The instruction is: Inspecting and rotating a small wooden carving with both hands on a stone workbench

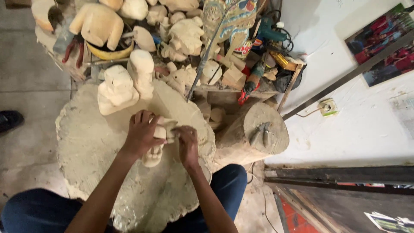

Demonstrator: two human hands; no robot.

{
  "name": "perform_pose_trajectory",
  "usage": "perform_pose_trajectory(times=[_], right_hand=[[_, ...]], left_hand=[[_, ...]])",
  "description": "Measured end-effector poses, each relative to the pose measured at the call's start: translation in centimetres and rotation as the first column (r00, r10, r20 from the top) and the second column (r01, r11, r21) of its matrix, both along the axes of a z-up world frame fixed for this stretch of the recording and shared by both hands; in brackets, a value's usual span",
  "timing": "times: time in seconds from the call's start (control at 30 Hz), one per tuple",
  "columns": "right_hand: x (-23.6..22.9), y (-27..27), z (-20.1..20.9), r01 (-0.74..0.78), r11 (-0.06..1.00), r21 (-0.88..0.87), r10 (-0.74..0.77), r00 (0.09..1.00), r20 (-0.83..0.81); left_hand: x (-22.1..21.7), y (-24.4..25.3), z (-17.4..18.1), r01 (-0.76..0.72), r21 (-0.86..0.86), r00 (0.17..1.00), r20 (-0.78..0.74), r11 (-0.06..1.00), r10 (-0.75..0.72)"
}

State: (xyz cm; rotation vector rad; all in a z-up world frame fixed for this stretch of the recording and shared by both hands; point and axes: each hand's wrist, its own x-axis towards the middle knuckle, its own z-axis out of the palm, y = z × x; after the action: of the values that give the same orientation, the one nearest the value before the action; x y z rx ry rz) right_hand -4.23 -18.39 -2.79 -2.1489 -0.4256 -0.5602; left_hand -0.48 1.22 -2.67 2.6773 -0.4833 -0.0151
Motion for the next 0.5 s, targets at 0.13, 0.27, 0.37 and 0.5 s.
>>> perform_pose_trajectory(times=[0.13, 0.27, 0.37, 0.5], right_hand=[[-0.5, 0.0, -1.1, 0.018, 1.000, -0.004, -0.018, 0.998, -0.061], [0.2, 0.3, -2.8, 0.049, 0.996, 0.076, -0.045, 0.997, -0.055], [0.3, 0.4, -1.9, 0.040, 0.995, 0.087, -0.037, 0.999, -0.030], [-0.5, 0.8, -0.3, 0.033, 0.998, 0.046, -0.031, 0.999, -0.035]], left_hand=[[-0.4, -0.1, 1.0, 0.008, -0.039, 0.995, -0.094, 0.999, -0.011], [0.3, 0.0, 1.0, 0.005, -0.046, 0.999, -0.044, 0.999, -0.007], [0.0, 0.2, 0.2, -0.003, -0.034, 0.999, -0.036, 0.999, 0.002], [0.2, 0.3, -0.6, -0.005, -0.025, 0.998, -0.070, 1.000, 0.004]])
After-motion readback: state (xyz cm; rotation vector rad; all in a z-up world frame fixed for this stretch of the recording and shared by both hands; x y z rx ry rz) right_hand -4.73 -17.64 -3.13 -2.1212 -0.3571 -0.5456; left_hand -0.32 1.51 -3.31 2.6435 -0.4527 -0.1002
